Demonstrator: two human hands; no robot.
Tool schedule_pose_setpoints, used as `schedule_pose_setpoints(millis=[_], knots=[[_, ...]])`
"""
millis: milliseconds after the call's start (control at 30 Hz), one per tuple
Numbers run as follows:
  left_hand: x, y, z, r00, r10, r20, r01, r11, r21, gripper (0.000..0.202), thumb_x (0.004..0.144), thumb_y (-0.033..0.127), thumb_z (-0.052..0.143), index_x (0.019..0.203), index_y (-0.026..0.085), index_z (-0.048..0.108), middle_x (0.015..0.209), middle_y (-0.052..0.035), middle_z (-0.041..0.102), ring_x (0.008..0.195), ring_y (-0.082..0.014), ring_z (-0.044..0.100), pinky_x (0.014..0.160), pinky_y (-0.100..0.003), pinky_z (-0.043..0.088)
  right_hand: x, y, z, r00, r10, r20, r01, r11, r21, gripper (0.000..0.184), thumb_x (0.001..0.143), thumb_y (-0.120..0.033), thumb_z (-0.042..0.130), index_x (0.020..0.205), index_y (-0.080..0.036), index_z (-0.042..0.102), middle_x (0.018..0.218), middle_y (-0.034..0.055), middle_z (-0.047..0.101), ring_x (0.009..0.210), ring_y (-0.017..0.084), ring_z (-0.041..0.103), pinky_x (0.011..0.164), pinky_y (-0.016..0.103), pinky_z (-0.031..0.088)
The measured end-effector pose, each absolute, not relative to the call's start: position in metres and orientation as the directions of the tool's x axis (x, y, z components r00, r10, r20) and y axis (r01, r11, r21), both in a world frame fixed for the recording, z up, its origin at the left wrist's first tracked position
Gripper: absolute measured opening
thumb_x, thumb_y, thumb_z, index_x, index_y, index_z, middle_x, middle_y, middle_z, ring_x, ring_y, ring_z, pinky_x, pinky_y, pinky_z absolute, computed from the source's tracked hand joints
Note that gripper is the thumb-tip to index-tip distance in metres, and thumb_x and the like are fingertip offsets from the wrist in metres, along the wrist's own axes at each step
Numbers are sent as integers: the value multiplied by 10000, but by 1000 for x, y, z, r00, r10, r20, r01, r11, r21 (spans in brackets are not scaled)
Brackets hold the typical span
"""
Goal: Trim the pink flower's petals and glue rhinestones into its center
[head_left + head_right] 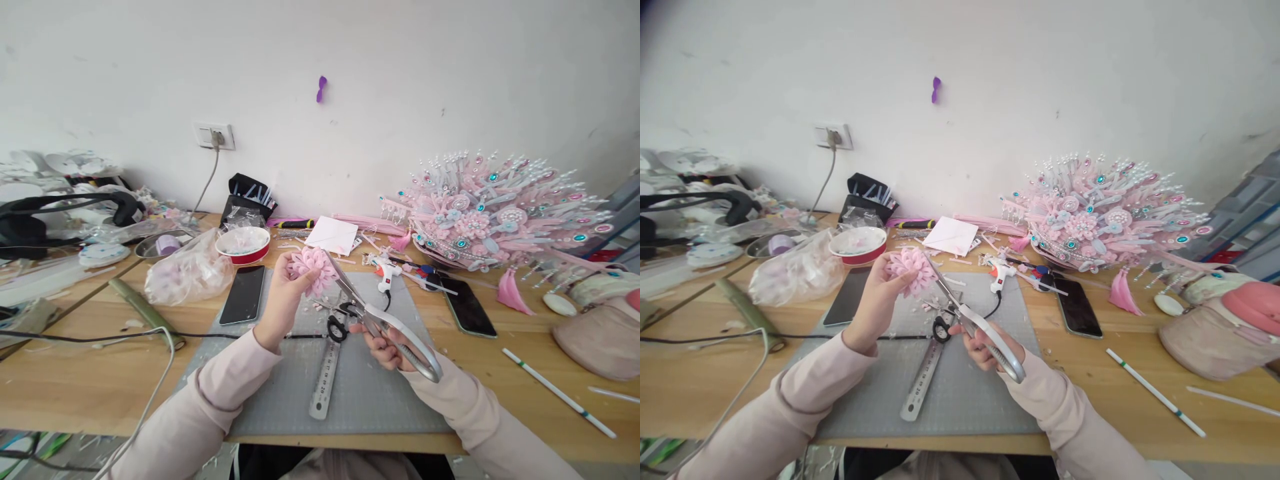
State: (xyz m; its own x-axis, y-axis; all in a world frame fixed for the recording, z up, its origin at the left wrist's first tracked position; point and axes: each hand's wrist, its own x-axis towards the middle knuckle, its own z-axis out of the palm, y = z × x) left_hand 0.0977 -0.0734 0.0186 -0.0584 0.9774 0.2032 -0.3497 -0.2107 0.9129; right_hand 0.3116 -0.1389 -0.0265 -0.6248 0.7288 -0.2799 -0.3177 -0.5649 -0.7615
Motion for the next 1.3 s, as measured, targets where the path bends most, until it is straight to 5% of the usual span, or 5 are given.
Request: schedule_pose_setpoints(millis=[367,967,1300], knots=[[98,-73,16,-35,978,206,-371,-204,906,295,652,185,681,886,188,502,765,41,572,620,-72,529,552,-179,403,312,-132,-32,-694,659,-289,-322,-644,-694,395,629,-291,691,989,-141,626,572,-77,335,457,35,106,393,154,61],[100,-74,15,-36,982,186,-367,-186,911,269,645,204,688,836,184,499,729,44,578,588,-74,529,518,-178,385,308,-137,-30,-635,754,-169,-257,-412,-874,357,714,-275,656,1066,-241,610,551,-106,281,383,3,154,321,110,135],[99,-75,19,-9,997,77,-432,-73,899,311,623,219,701,859,179,502,814,5,626,696,-111,605,615,-214,437,305,-133,-31,-607,758,-238,-159,-409,-899,466,608,-287,737,1054,-234,616,514,-114,326,341,-1,209,285,125,209]])
